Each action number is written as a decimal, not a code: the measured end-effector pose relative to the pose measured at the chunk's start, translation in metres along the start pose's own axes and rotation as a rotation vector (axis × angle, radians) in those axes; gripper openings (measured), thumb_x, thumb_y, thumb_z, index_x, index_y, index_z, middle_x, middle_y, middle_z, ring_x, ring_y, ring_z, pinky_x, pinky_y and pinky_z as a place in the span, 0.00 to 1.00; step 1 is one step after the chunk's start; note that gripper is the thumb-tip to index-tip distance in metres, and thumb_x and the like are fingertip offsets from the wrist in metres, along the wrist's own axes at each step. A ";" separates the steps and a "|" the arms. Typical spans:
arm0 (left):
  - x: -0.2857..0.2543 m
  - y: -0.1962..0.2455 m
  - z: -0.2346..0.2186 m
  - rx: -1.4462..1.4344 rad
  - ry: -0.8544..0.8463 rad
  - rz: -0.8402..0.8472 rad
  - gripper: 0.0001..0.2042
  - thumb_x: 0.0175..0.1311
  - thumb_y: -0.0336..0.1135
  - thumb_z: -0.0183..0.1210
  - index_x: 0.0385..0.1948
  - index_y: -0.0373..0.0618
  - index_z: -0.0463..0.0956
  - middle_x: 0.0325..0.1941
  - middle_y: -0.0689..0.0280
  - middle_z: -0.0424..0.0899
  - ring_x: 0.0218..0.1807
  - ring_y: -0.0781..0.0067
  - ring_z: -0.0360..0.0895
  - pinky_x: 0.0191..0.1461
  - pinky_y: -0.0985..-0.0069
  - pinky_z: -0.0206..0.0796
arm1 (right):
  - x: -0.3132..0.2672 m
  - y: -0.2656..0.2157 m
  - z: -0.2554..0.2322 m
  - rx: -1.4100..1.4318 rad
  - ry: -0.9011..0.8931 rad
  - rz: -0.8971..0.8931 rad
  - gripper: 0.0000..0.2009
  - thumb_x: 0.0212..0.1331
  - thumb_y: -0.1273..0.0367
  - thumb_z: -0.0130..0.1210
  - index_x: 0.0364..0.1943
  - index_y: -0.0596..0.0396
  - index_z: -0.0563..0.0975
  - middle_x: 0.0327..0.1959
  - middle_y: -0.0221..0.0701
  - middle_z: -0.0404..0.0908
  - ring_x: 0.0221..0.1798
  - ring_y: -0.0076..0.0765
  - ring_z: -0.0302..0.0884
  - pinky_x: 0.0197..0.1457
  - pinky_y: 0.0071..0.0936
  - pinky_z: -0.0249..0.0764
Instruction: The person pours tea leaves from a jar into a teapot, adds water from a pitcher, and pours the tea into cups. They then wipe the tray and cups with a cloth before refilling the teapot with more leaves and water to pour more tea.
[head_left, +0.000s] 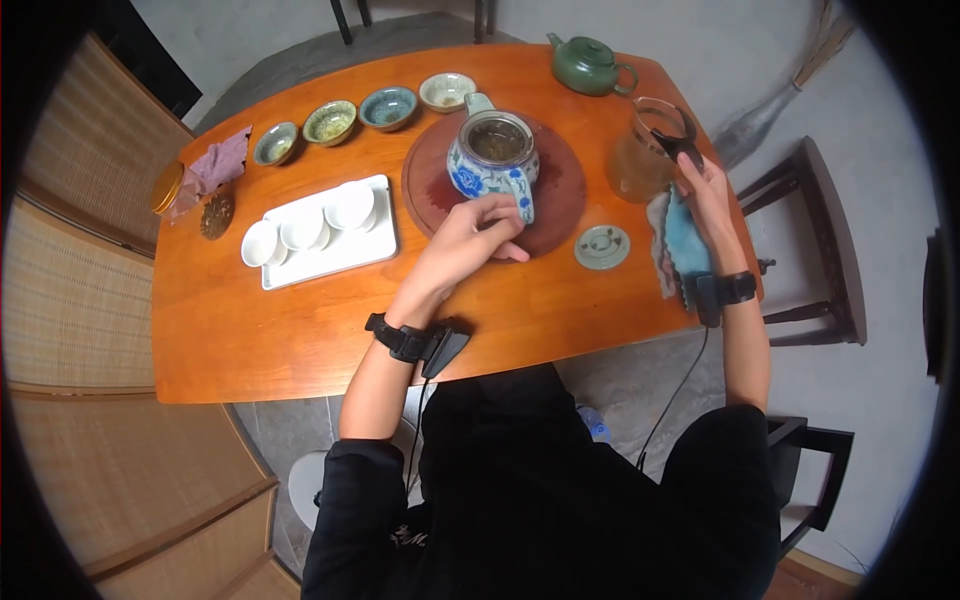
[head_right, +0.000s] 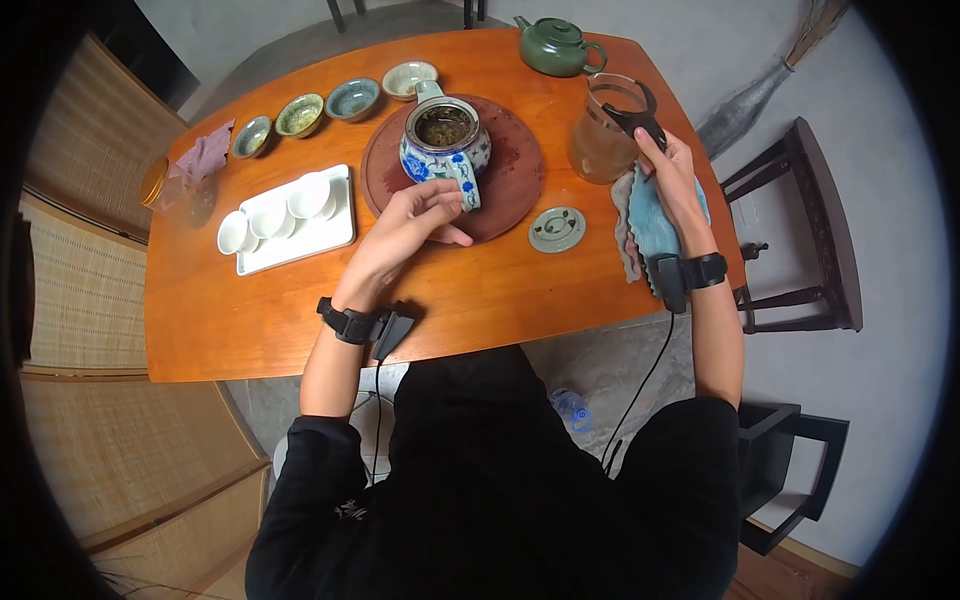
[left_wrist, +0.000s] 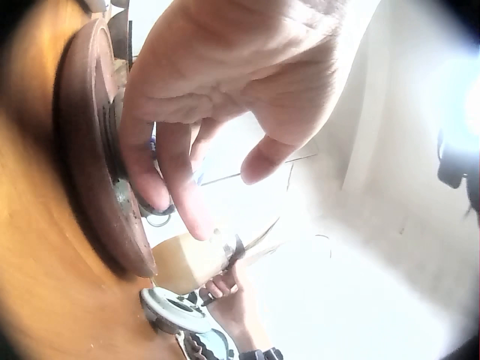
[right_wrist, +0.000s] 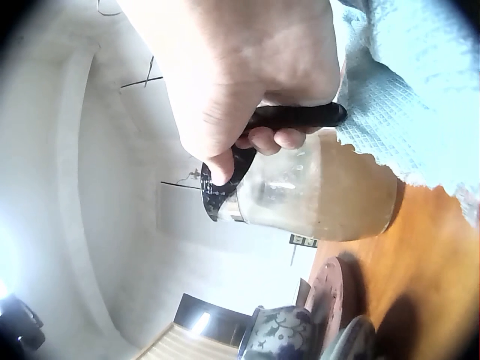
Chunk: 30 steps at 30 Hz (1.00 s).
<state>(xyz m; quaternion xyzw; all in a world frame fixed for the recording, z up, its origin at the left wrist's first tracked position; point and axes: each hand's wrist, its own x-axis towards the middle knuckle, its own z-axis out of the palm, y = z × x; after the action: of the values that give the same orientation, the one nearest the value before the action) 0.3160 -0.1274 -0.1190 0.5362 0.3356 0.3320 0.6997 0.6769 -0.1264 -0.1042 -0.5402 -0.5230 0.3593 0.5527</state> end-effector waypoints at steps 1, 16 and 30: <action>-0.001 0.003 0.002 -0.028 0.003 0.000 0.22 0.68 0.29 0.53 0.59 0.24 0.61 0.55 0.53 0.75 0.37 0.68 0.84 0.43 0.79 0.76 | -0.003 0.001 -0.001 -0.011 -0.008 0.000 0.13 0.65 0.60 0.57 0.29 0.55 0.74 0.20 0.17 0.61 0.24 0.15 0.56 0.30 0.18 0.54; -0.001 -0.002 0.005 -0.051 0.023 -0.008 0.22 0.68 0.29 0.52 0.60 0.26 0.61 0.53 0.54 0.76 0.36 0.70 0.83 0.42 0.81 0.76 | -0.035 -0.004 0.002 -0.196 0.087 0.049 0.11 0.62 0.64 0.59 0.40 0.57 0.75 0.31 0.21 0.72 0.34 0.17 0.68 0.42 0.18 0.65; 0.001 -0.005 0.004 -0.050 -0.012 0.005 0.21 0.68 0.26 0.51 0.60 0.27 0.60 0.55 0.56 0.74 0.37 0.69 0.83 0.43 0.80 0.76 | 0.011 -0.030 0.019 -0.093 -0.122 0.020 0.10 0.60 0.65 0.62 0.39 0.58 0.80 0.24 0.14 0.66 0.26 0.11 0.55 0.28 0.16 0.51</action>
<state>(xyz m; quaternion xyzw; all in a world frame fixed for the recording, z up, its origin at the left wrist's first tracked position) 0.3209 -0.1298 -0.1234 0.5213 0.3215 0.3388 0.7143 0.6553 -0.1160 -0.0758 -0.5475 -0.5664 0.3723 0.4908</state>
